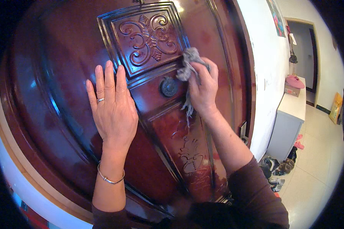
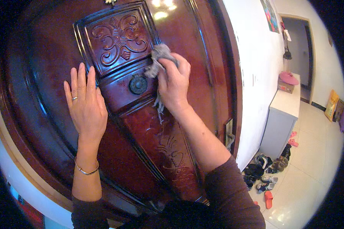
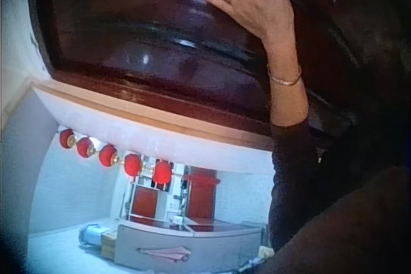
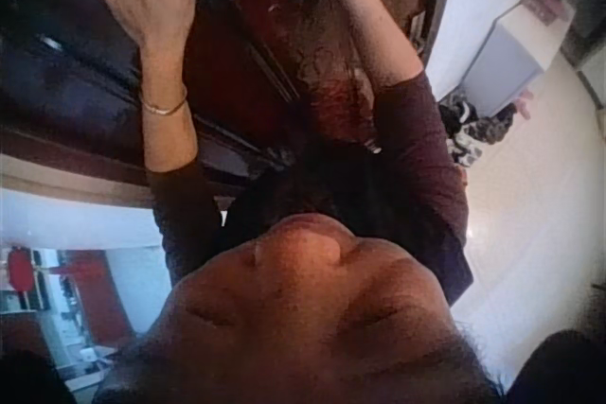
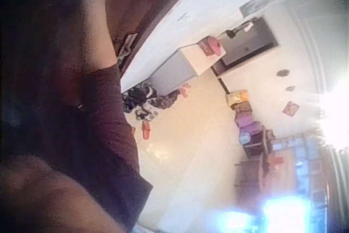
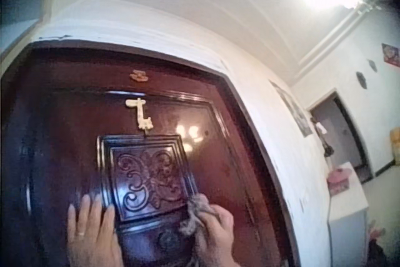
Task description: The person wipes the surface of a dark wooden door with a cloth. They systematically clean the door's panels, edges, and decorative elements, moving from the top to the bottom.
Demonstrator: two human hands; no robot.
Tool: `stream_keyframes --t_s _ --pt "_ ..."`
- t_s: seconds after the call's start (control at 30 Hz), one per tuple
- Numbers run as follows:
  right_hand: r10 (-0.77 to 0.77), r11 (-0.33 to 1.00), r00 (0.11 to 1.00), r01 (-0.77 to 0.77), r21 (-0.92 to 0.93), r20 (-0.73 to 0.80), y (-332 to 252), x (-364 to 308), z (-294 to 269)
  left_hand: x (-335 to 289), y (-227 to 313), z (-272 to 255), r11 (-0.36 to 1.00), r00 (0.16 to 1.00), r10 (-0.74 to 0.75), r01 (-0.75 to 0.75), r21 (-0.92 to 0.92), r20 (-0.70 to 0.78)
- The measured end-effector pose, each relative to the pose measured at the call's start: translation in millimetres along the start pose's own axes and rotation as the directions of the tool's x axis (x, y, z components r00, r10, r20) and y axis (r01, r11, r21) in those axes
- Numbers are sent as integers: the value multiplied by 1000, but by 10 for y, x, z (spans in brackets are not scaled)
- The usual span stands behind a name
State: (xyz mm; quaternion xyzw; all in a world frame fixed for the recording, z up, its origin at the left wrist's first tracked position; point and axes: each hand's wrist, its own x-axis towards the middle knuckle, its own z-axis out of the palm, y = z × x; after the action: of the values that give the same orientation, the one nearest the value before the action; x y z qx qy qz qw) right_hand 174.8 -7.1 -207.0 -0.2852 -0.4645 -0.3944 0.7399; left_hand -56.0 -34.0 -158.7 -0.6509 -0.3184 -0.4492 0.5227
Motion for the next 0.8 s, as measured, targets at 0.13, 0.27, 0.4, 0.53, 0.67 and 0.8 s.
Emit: stream_keyframes --t_s 0.13,0.27,0.4,0.53,0.67,0.8 --pt "-127 991 985 121 51 116 -9 3 -56 -17 13 19 1000 1000 8 -8 -5 -2" --pt "479 536 841 -506 676 250 -403 -1177 -262 -26 22 -37 1000 999 2 -2 -14 -37" --pt "-227 968 905 169 184 360 -568 -1435 -632 -6 42 1 1000 999 4 -4 2 -36" --pt "-95 992 979 78 100 182 -290 -1035 -371 -52 18 -10 1000 999 -5 5 10 -35" --pt "-60 981 970 14 193 236 -64 152 -101 -36 18 -2 999 999 -16 14 -38 -47" --pt "-545 792 762 330 514 351 -381 734 211 -29 16 29 999 999 -18 16 -50 -34"
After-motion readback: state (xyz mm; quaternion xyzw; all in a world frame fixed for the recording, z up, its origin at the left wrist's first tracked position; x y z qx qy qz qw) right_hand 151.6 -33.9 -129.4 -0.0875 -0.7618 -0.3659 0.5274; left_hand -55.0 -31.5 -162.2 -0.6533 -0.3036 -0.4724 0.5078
